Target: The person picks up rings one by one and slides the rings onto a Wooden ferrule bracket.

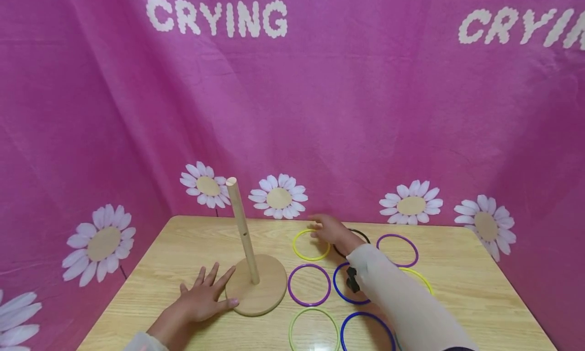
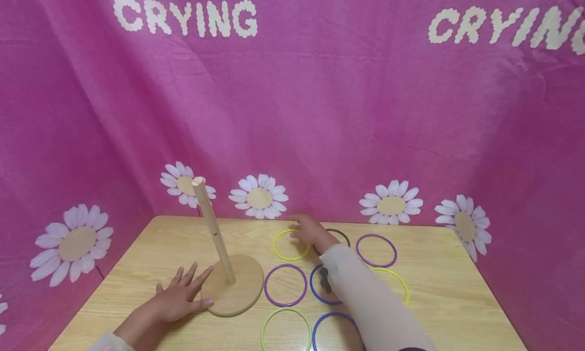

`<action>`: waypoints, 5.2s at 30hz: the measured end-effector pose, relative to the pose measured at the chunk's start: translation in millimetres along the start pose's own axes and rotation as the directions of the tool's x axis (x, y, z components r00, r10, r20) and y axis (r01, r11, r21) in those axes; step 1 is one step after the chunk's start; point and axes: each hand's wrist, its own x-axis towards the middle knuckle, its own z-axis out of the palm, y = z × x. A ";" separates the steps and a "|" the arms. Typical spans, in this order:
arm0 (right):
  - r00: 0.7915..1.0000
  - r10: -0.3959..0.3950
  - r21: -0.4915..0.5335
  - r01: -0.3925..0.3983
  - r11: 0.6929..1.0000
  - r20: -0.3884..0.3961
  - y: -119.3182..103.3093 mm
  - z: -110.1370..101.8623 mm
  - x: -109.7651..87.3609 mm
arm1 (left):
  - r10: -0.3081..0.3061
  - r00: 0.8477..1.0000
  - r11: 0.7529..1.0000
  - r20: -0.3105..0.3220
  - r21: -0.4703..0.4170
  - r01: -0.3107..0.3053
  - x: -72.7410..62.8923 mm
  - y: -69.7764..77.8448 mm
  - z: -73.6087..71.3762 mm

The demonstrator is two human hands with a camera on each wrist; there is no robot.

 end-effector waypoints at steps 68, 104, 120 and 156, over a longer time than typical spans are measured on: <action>0.981 -0.168 -0.212 0.144 0.967 -0.098 -8.9 -6.9 18.7 | -0.008 1.000 1.000 0.010 0.015 0.008 1.2 -1.7 0.4; 0.899 -0.436 -0.304 0.404 0.863 -0.042 -160.8 -51.5 -15.6 | -0.002 0.999 1.000 0.032 -0.010 0.002 1.0 -1.0 -1.0; 0.891 -0.432 -0.183 0.407 0.895 -0.135 -243.7 -78.3 -38.3 | -0.004 1.000 1.000 0.020 0.011 0.004 0.6 1.1 -1.4; 0.908 -0.417 -0.276 0.395 0.876 -0.026 -243.8 -22.5 -33.0 | -0.014 1.000 0.999 0.007 0.030 0.013 0.4 -1.6 0.8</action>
